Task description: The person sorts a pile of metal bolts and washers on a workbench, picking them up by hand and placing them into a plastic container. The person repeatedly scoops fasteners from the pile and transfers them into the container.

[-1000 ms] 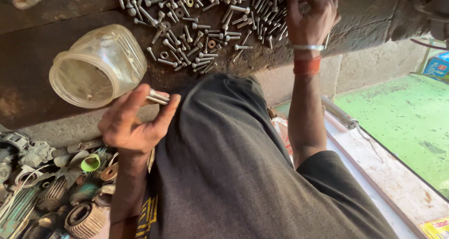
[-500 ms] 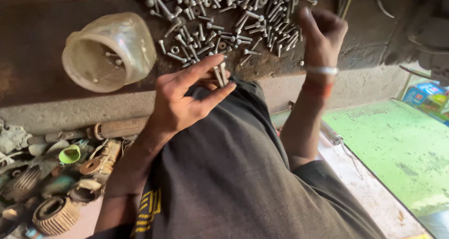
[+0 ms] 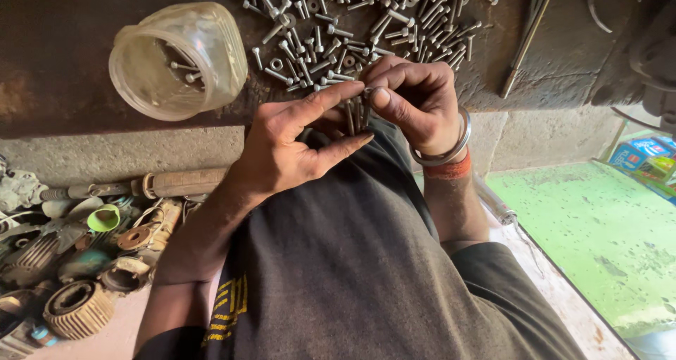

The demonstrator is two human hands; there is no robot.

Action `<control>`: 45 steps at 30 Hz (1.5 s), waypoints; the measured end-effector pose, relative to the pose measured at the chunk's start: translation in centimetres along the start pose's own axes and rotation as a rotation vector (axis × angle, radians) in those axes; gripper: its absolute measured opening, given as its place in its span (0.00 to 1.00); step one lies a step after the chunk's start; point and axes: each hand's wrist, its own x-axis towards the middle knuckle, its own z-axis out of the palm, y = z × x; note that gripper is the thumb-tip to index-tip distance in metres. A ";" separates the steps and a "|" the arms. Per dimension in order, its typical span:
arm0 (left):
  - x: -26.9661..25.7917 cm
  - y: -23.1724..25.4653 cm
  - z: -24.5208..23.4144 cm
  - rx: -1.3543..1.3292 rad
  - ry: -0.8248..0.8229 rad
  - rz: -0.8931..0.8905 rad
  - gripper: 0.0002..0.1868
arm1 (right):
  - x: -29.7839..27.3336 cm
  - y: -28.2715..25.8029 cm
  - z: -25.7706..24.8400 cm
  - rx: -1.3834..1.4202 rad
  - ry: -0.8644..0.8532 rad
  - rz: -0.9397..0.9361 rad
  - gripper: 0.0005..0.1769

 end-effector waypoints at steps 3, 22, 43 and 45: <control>-0.2 -0.2 0.1 0.020 0.014 0.033 0.32 | -0.1 0.5 0.0 0.009 -0.017 0.021 0.08; -5.1 -1.0 -2.7 0.180 0.157 0.020 0.30 | 0.7 7.2 -6.9 0.384 0.213 0.140 0.02; -13.4 -9.2 -13.5 0.385 1.009 0.070 0.11 | 6.7 6.1 -1.9 -1.260 0.290 -0.415 0.11; -13.8 -11.4 -13.0 0.404 1.032 0.096 0.21 | 8.9 6.2 -0.3 -1.227 0.183 -0.426 0.10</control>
